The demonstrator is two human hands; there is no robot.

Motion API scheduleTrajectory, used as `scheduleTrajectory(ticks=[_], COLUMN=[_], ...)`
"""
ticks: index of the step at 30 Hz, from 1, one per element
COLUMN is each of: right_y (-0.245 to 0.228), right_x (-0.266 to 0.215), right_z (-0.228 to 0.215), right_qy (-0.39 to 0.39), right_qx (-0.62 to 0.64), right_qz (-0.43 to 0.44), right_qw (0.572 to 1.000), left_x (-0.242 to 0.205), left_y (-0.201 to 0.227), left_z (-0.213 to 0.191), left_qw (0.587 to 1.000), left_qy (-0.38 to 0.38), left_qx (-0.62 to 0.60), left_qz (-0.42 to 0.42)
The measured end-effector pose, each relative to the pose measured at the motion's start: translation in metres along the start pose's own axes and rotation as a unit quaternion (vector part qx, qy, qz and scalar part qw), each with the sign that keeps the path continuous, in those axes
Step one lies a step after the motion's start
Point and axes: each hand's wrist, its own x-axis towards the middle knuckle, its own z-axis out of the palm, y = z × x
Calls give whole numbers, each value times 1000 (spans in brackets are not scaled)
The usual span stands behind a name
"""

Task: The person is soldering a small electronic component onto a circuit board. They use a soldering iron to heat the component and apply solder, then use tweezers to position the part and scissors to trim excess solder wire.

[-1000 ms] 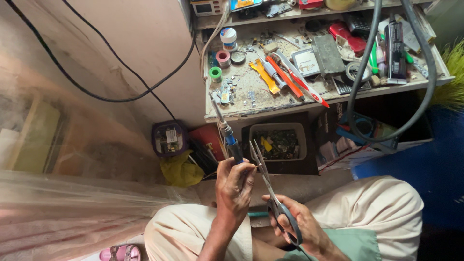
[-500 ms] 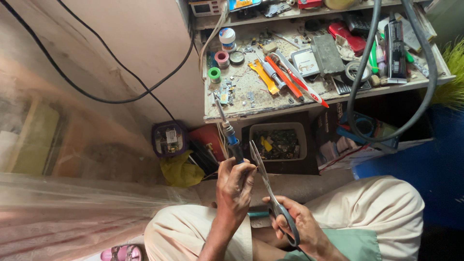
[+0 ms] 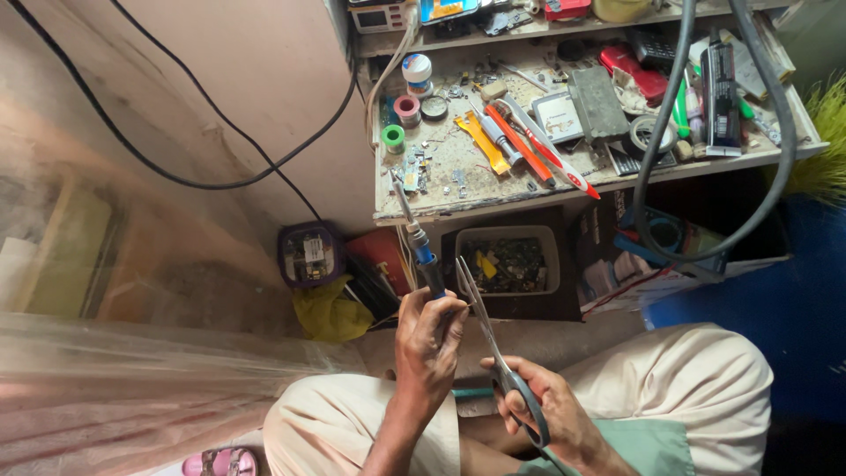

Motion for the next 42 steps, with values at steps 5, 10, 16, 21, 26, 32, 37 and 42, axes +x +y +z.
scheduleTrajectory(ticks=[5, 10, 16, 21, 26, 32, 37, 42], right_y=[2, 2, 1, 2, 4, 7, 4, 5], right_x=[0, 1, 2, 2, 0, 1, 1, 1], right_z=[-2, -3, -3, -5, -8, -12, -8, -8], right_qy=[2, 12, 15, 23, 27, -1, 19, 12], right_qx=[-9, -16, -27, -20, -37, -17, -19, -13], right_qz=[-1, 10, 7, 18, 18, -8, 19, 7], right_qw=[1000, 1000, 999, 999, 999, 1000, 999, 1000], left_x=[0, 1, 1, 1, 1, 1, 1, 1], left_y=[1, 0, -1, -3, -3, -3, -3, -2], left_z=[-1, -1, -1, 0, -1, -1, -1, -1], left_qw=[1000, 1000, 1000, 1000, 999, 1000, 999, 999], left_qy=[-6, 0, -7, -2, -9, -16, -17, -21], left_qx=[3, 11, 2, 15, 17, 12, 11, 15], left_qz=[3, 25, 13, 26, 26, 24, 25, 23])
